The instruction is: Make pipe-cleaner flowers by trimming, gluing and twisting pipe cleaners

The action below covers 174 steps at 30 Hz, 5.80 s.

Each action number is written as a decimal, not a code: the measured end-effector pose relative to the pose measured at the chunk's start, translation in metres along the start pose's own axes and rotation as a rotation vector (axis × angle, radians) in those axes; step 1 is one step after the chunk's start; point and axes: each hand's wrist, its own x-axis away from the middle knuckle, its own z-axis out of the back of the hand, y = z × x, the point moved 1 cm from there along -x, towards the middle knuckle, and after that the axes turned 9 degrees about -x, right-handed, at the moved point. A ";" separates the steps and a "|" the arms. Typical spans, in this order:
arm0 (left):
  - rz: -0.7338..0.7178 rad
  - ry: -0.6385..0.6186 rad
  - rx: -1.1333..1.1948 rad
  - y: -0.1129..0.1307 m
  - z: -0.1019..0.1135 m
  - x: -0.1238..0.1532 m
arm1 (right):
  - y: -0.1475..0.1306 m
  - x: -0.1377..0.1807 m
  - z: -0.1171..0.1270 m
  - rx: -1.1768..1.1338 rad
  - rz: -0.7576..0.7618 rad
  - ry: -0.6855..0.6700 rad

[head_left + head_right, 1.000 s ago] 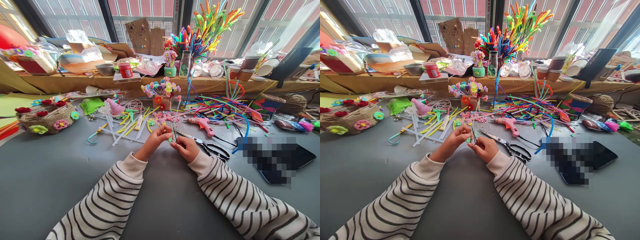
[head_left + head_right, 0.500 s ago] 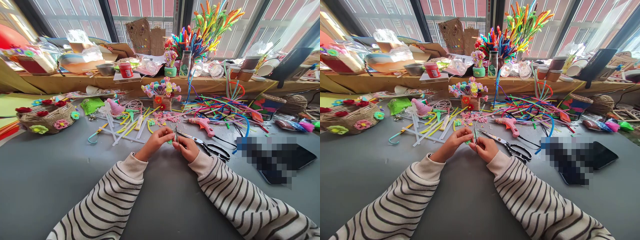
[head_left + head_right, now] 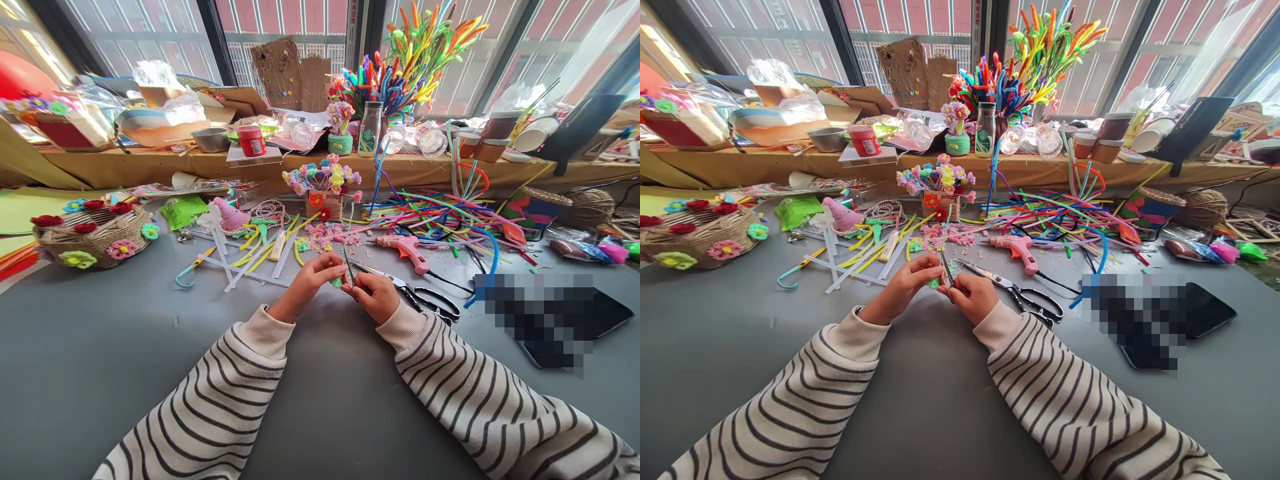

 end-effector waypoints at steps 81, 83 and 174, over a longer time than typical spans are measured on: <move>0.114 -0.129 0.042 0.007 -0.003 0.005 | -0.002 -0.002 0.002 -0.241 -0.060 -0.153; 0.129 -0.144 0.038 0.006 -0.003 0.005 | -0.001 -0.002 0.002 -0.230 -0.058 -0.162; 0.134 -0.067 0.150 0.000 -0.002 0.002 | -0.002 0.000 0.001 -0.148 -0.007 -0.159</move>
